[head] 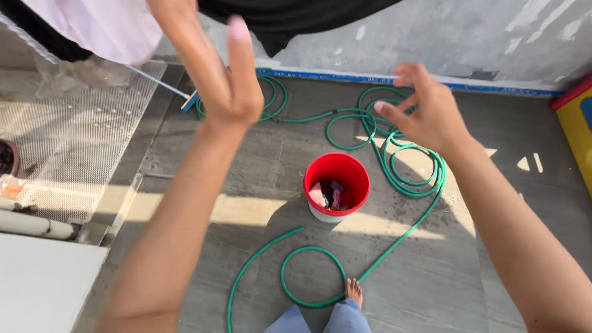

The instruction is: Hanging wet laundry on a circular drying rack and carrying a bucket.

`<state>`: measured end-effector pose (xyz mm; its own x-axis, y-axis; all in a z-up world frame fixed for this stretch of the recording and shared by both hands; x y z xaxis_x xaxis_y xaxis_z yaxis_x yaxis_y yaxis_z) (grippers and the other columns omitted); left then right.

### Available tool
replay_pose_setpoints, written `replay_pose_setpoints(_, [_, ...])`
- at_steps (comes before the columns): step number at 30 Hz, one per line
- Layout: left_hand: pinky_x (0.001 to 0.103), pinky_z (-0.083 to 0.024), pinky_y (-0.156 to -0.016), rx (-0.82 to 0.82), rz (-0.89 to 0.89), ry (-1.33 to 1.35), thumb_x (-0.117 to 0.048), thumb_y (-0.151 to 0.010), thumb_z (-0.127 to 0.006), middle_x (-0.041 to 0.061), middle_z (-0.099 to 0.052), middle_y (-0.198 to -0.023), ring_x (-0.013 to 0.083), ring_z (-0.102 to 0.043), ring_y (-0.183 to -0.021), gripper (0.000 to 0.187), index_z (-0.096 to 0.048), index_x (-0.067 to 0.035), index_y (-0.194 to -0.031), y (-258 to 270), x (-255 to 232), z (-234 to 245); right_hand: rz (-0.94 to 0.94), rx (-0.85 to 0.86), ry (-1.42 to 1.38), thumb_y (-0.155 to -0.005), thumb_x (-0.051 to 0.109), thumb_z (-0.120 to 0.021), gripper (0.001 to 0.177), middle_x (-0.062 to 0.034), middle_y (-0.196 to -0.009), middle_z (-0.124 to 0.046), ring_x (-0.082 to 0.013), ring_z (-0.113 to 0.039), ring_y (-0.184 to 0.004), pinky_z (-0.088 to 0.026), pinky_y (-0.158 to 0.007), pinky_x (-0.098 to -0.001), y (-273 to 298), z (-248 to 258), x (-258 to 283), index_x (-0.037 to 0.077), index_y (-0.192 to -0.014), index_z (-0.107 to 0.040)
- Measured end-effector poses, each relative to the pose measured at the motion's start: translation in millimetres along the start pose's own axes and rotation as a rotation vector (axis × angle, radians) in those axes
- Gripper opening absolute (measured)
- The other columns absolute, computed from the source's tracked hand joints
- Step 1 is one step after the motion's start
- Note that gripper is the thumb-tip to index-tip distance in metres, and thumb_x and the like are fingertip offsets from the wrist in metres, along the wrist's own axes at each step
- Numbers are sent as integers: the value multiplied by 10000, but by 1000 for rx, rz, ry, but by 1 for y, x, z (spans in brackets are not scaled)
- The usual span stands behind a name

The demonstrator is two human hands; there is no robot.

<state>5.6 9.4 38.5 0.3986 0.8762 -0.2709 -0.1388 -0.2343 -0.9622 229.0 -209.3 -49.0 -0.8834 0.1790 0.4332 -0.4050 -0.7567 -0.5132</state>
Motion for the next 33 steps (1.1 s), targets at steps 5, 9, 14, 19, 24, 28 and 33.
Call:
replay_pose_setpoints(5, [510, -274, -1288, 194, 371, -123, -110, -1064, -540, 247, -354, -1562, 416, -375, -1485, 558, -283, 29, -1539, 248, 76, -62, -462, 469, -75, -849, 404, -784, 714, -178, -1248, -679, -303, -770, -810, -579, -755, -440, 107, -160, -182, 51, -1380, -461])
replay_pose_setpoints(9, [731, -244, -1138, 626, 817, -459, -273, -1005, -597, 212, -385, -1527, 435, -403, -1420, 661, -276, -56, -1540, 417, 121, -105, -627, 796, -100, -838, 467, -789, 746, -150, -1293, -650, -314, -664, -1138, -539, -919, -435, 189, -266, -290, 108, -1404, -463])
replay_pose_setpoints(14, [810, -192, -1082, 871, 1269, -658, -357, -943, -651, 152, -364, -1514, 395, -345, -1442, 711, -284, -119, -1503, 580, 135, -117, -697, 926, -160, -819, 453, -784, 642, -126, -1247, -698, -298, -678, -1163, -531, -974, -416, 249, -353, -354, 139, -1336, -572])
replay_pose_setpoints(19, [793, -193, -1103, 926, 1388, -705, -295, -935, -678, 125, -338, -1506, 383, -306, -1459, 672, -311, -134, -1473, 685, 187, -136, -497, 1042, -69, -849, 413, -795, 570, -157, -1313, -632, -335, -603, -1244, -490, -1033, -446, 275, -474, -424, 137, -1304, -592])
replay_pose_setpoints(24, [715, -228, -1147, 786, 1227, -732, -141, -813, -744, 159, -358, -1481, 412, -307, -1461, 608, -459, -79, -1346, 747, 264, -182, -351, 1235, 130, -808, 355, -831, 699, -141, -1417, -513, -362, -539, -1308, -489, -1038, -474, 277, -593, -462, 197, -1404, -501])
replay_pose_setpoints(28, [650, -274, -1132, 698, 1099, -799, -83, -749, -759, 217, -330, -1502, 445, -306, -1441, 485, -587, -71, -1202, 792, 311, -197, 21, 1372, 421, -718, 363, -897, 1011, -127, -1529, -375, -353, -490, -1348, -502, -1016, -524, 276, -674, -454, 334, -1551, -324])
replay_pose_setpoints(33, [508, -445, -1047, 503, 1224, -672, -5, -766, -720, 171, -436, -1478, 399, -448, -1378, 413, -644, -144, -1147, 836, 327, -193, 166, 1436, 498, -621, 382, -988, 1235, -225, -1591, -192, -417, -432, -1355, -466, -1031, -548, 291, -768, -462, 425, -1583, -213])
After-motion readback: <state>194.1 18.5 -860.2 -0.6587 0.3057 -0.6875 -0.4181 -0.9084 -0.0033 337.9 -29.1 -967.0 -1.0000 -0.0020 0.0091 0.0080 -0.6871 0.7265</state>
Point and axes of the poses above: each hand's wrist, its own y-axis away from the middle knuckle, its own z-axis out of the back of the hand, x = y × z, the point moved 4 cm from there along -y, towards the middle knuckle
